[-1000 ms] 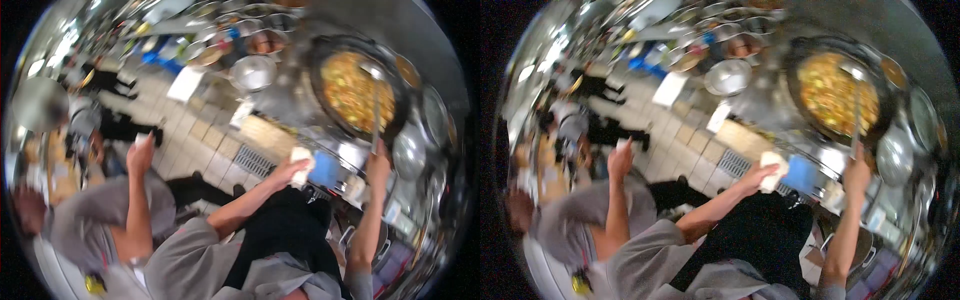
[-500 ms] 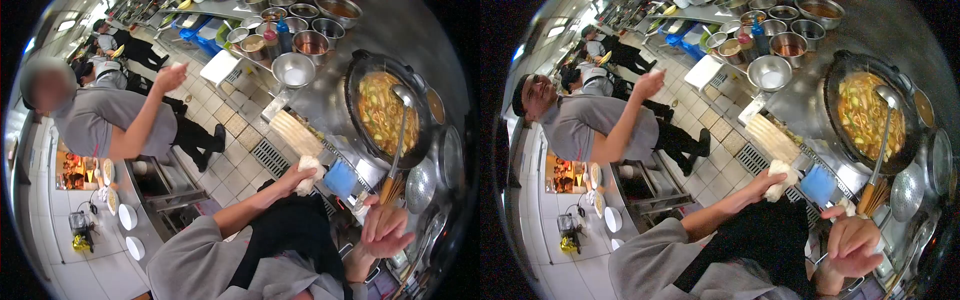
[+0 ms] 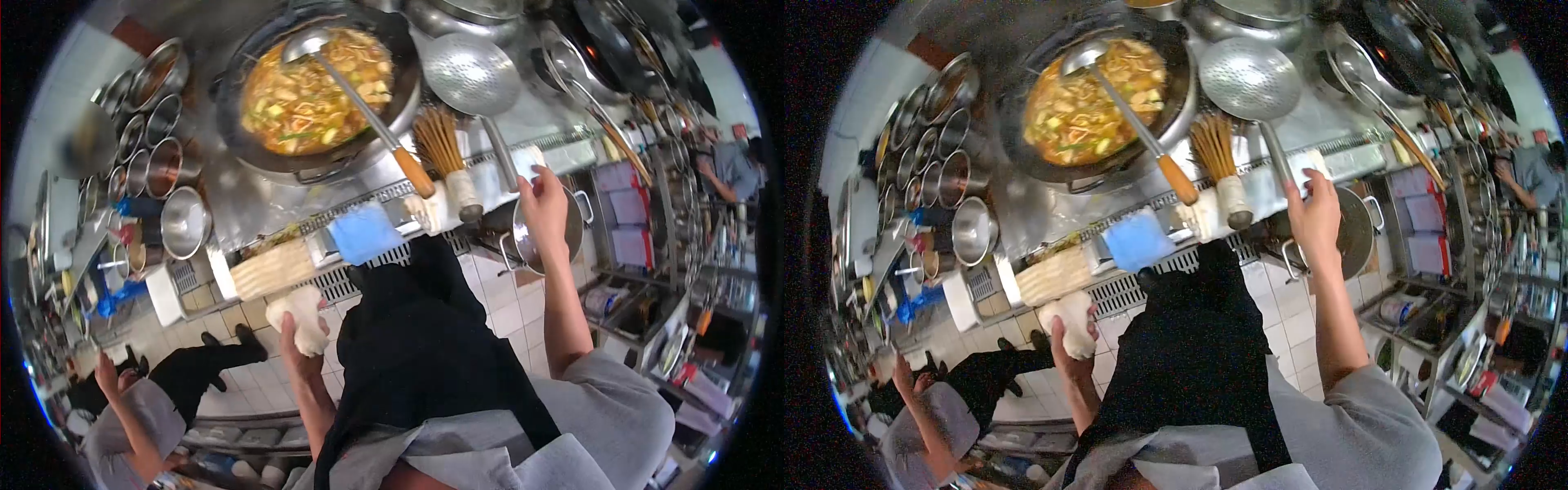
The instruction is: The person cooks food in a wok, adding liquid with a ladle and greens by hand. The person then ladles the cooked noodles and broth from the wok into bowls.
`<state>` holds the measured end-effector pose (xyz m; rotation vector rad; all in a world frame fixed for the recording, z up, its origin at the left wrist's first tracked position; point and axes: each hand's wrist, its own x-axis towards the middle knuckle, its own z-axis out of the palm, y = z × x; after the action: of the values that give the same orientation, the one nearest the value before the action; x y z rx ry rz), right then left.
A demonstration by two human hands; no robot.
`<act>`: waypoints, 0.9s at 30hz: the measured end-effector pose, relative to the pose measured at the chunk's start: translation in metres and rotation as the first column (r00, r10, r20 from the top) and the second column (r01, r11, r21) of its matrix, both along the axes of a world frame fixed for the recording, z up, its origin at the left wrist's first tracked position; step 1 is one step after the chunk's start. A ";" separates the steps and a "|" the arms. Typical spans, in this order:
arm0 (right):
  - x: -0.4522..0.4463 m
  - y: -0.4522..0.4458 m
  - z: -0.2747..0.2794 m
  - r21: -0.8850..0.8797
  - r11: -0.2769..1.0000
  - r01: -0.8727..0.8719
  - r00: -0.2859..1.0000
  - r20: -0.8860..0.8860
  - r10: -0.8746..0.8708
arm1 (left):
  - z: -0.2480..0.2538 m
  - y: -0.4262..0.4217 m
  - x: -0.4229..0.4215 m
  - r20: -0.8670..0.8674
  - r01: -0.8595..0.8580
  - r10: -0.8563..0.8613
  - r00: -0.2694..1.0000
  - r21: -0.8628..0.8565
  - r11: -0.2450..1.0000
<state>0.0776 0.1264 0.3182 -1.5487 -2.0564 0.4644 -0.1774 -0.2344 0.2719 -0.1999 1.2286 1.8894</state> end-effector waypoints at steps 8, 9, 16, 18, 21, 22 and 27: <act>0.006 0.054 -0.079 -0.147 0.989 -0.010 0.976 0.214 0.042 | 0.013 0.027 -0.007 0.001 0.096 -0.097 0.995 -0.087 0.991; 0.000 0.057 -0.080 -0.170 0.985 -0.023 0.970 0.236 0.063 | 0.005 0.025 -0.010 0.020 0.124 -0.123 0.992 -0.062 0.990; -0.009 0.089 -0.065 -0.714 0.138 -0.686 0.347 -0.488 -0.800 | -0.003 0.029 0.001 0.094 0.130 -0.122 0.988 -0.089 0.987; -0.015 0.092 -0.067 -0.636 0.114 -0.764 0.287 -0.492 -0.822 | -0.004 0.029 0.004 0.129 0.121 -0.108 0.986 -0.099 0.988; -0.015 0.071 -0.053 -0.744 0.407 -0.529 0.459 -0.655 -0.601 | -0.014 0.025 0.004 0.072 0.172 -0.167 0.983 -0.075 0.982; -0.011 0.062 -0.045 -0.741 0.519 -0.426 0.526 -0.670 -0.524 | -0.013 0.027 0.005 0.066 0.151 -0.146 0.987 -0.087 0.985; 0.030 0.050 -0.011 -0.445 0.895 0.038 0.880 -0.410 -0.241 | -0.018 0.019 0.008 0.161 0.143 -0.135 0.978 -0.041 0.989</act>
<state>0.1071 0.1767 0.3070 -1.6167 -1.5228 1.1650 -0.1693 -0.2154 0.2538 -0.2788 1.1548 1.6892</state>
